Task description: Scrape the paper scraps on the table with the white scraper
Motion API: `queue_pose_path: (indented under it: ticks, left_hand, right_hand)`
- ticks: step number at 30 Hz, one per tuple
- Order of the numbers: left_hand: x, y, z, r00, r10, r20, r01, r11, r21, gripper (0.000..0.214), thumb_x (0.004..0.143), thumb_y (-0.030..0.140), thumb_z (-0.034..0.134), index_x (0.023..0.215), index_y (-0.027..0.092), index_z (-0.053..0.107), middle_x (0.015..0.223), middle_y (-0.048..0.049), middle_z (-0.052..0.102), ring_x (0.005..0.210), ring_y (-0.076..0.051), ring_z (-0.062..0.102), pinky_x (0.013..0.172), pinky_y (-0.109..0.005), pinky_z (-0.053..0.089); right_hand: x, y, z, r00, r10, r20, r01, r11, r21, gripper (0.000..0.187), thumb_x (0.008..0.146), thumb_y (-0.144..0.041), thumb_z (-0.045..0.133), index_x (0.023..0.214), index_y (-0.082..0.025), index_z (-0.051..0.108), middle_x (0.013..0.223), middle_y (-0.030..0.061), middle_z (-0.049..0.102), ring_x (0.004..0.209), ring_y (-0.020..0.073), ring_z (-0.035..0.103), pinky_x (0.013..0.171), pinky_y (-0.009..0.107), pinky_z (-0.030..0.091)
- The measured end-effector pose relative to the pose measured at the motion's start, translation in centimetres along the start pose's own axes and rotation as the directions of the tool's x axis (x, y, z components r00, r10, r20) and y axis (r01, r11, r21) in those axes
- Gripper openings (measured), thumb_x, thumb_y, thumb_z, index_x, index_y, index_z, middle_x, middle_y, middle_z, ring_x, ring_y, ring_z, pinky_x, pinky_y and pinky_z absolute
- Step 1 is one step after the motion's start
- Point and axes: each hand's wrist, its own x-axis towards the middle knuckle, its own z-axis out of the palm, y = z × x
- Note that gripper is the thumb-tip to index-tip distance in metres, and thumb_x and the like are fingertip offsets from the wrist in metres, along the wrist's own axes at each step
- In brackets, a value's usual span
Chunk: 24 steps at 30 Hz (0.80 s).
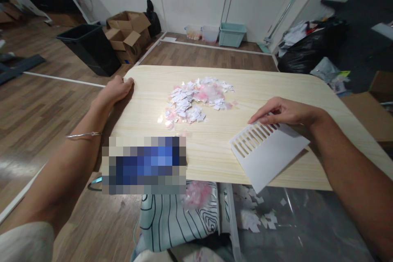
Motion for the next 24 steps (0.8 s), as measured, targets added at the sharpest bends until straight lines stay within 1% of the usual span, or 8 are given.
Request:
queue_pose_path:
  ticks: [2,5,11,14,16,18,22,24]
  left_hand:
    - [-0.2,0.2,-0.1,1.000,0.002,-0.003,-0.002,1.000,0.000,0.068,0.107,0.049,0.033,0.142,-0.004,0.059,0.149,-0.0335,0.058,0.137,-0.043,0.060,0.108,-0.049,0.048]
    - [-0.3,0.3,-0.1,1.000,0.000,-0.012,0.000,1.000,0.005,0.068,0.107,0.048,0.034,0.142,-0.005,0.058,0.148,-0.0335,0.059,0.136,-0.043,0.060,0.108,-0.049,0.049]
    - [-0.1,0.1,-0.2,1.000,0.006,-0.001,-0.006,1.000,0.008,0.069,0.108,0.049,0.032,0.141,-0.006,0.057,0.148,-0.0344,0.058,0.135,-0.042,0.060,0.108,-0.047,0.048]
    - [-0.2,0.1,-0.2,1.000,-0.004,0.008,0.004,1.000,0.001,0.068,0.108,0.048,0.033,0.142,-0.007,0.056,0.148,-0.0341,0.058,0.137,-0.042,0.058,0.109,-0.047,0.047]
    - [-0.3,0.2,-0.2,1.000,-0.009,0.001,0.009,1.000,-0.001,0.068,0.108,0.048,0.033,0.142,-0.007,0.055,0.149,-0.0342,0.057,0.139,-0.042,0.056,0.110,-0.048,0.046]
    - [-0.4,0.3,-0.2,1.000,-0.012,-0.001,0.012,1.000,-0.003,0.068,0.109,0.049,0.032,0.142,-0.006,0.054,0.149,-0.0342,0.057,0.140,-0.043,0.056,0.110,-0.049,0.045]
    - [0.0,-0.1,0.0,1.000,-0.008,0.000,0.008,1.000,-0.004,0.069,0.109,0.051,0.033,0.143,-0.006,0.053,0.150,-0.0337,0.056,0.140,-0.042,0.056,0.110,-0.049,0.045]
    - [0.5,-0.5,0.3,1.000,0.005,-0.011,-0.005,1.000,-0.009,0.070,0.108,0.052,0.033,0.143,-0.006,0.053,0.150,-0.0336,0.057,0.138,-0.042,0.057,0.109,-0.049,0.046]
  right_hand:
    - [0.0,0.2,0.0,1.000,0.001,-0.029,0.000,1.000,0.031,0.041,0.087,-0.051,0.083,0.103,-0.014,0.089,0.063,0.0039,0.072,0.055,0.0112,0.059,0.049,0.023,0.042]
    - [0.0,0.5,0.3,0.991,-0.006,-0.132,0.020,0.994,0.106,0.038,0.086,-0.052,0.084,0.103,-0.018,0.089,0.062,0.0026,0.070,0.054,0.0119,0.058,0.048,0.024,0.041]
    - [0.6,-0.2,1.8,0.954,0.004,-0.298,0.056,0.979,0.195,0.034,0.085,-0.050,0.084,0.109,-0.026,0.087,0.062,-0.0004,0.069,0.050,0.0103,0.053,0.046,0.025,0.037]
    - [1.0,-0.7,2.7,0.937,0.021,-0.349,0.065,0.970,0.233,0.037,0.083,-0.051,0.085,0.111,-0.026,0.087,0.066,0.0004,0.072,0.051,0.0111,0.055,0.045,0.025,0.037]
    - [1.3,-0.9,3.2,0.919,0.033,-0.392,0.074,0.964,0.255,0.039,0.081,-0.053,0.086,0.108,-0.025,0.087,0.068,0.0016,0.073,0.052,0.0122,0.056,0.045,0.025,0.038]
    - [1.6,-0.9,3.5,0.877,0.043,-0.478,0.095,0.961,0.261,0.040,0.080,-0.055,0.086,0.106,-0.024,0.087,0.066,0.0016,0.072,0.052,0.0121,0.055,0.045,0.025,0.038]
    - [2.4,-0.8,4.0,0.753,0.015,-0.657,0.149,0.970,0.193,0.045,0.082,-0.056,0.085,0.112,-0.022,0.087,0.071,0.0027,0.073,0.053,0.0114,0.054,0.045,0.024,0.038]
    - [2.7,-0.9,4.3,0.732,-0.001,-0.682,0.147,0.977,0.156,0.047,0.084,-0.055,0.084,0.116,-0.020,0.086,0.079,0.0051,0.077,0.054,0.0121,0.056,0.045,0.024,0.039]
